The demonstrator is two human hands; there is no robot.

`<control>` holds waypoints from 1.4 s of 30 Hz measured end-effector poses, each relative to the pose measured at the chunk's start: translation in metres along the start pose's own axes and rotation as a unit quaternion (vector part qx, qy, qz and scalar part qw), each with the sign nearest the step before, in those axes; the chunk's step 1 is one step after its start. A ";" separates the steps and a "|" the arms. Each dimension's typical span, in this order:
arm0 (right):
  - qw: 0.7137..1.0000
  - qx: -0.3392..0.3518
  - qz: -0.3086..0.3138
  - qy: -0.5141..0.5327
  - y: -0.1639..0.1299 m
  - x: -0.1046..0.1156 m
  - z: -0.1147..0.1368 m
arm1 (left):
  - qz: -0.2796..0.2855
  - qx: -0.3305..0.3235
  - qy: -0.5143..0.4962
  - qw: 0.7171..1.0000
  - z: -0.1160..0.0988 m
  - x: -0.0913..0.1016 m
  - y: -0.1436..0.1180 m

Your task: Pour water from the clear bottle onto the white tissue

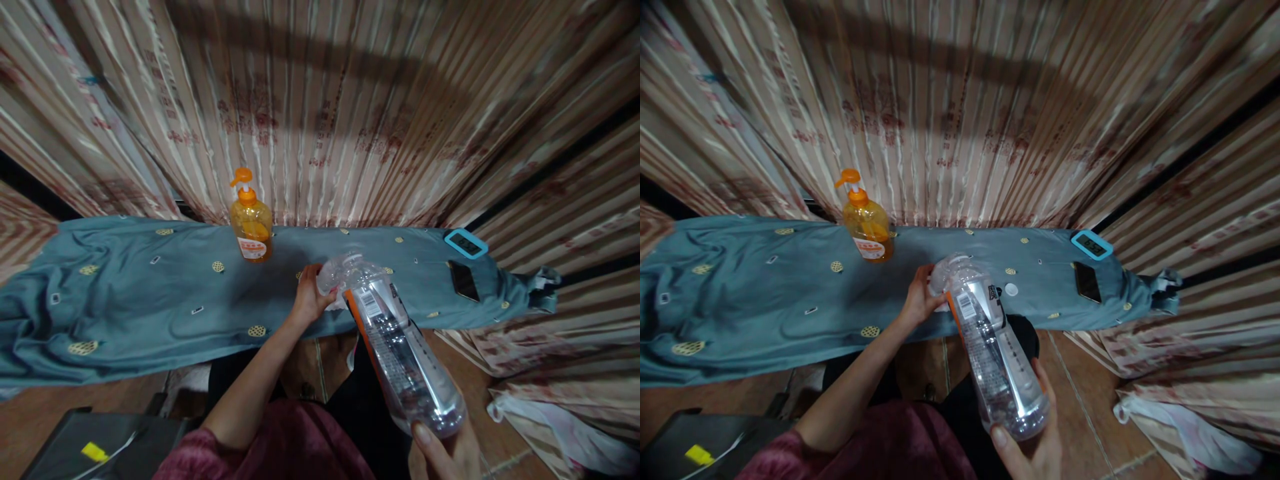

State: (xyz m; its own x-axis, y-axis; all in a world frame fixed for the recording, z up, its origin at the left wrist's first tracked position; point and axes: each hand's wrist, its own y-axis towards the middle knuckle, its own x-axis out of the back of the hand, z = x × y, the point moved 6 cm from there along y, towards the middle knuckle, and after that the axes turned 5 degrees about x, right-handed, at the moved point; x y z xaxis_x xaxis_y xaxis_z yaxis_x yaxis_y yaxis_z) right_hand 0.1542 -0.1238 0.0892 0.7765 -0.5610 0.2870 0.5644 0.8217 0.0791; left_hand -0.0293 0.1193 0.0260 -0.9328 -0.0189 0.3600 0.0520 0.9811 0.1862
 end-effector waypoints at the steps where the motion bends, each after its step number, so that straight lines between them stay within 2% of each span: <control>1: 1.000 -0.002 0.003 -0.003 0.000 -0.001 0.003 | 0.000 0.001 0.000 1.000 0.000 0.000 0.000; 13: 0.999 0.036 0.013 -0.038 -0.001 0.001 -0.001 | 0.000 0.012 0.009 1.000 0.003 -0.001 0.001; 19: 0.998 0.044 0.027 -0.022 -0.001 0.000 -0.004 | 0.000 0.014 0.012 1.000 0.000 -0.001 0.001; 27: 0.996 0.060 0.019 -0.057 -0.002 0.002 0.003 | 0.009 0.018 0.010 1.000 -0.002 -0.001 0.000; 31: 0.996 0.069 0.022 -0.050 -0.002 0.002 -0.003 | 0.008 0.020 0.005 1.000 -0.002 -0.001 -0.001; 37: 0.999 0.040 0.009 -0.005 -0.001 0.002 -0.014 | 0.011 0.017 0.005 1.000 -0.003 0.000 -0.001; 42: 0.999 0.028 0.001 -0.018 0.000 0.003 -0.006 | 0.016 0.010 0.002 1.000 -0.002 0.000 -0.001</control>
State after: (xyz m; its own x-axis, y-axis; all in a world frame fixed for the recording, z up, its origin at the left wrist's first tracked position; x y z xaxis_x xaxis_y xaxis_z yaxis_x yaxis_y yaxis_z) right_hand 0.1580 -0.1259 0.0841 0.7665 -0.5560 0.3214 0.5456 0.8278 0.1308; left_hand -0.0285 0.1183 0.0279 -0.9292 0.0112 0.3693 0.0741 0.9849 0.1565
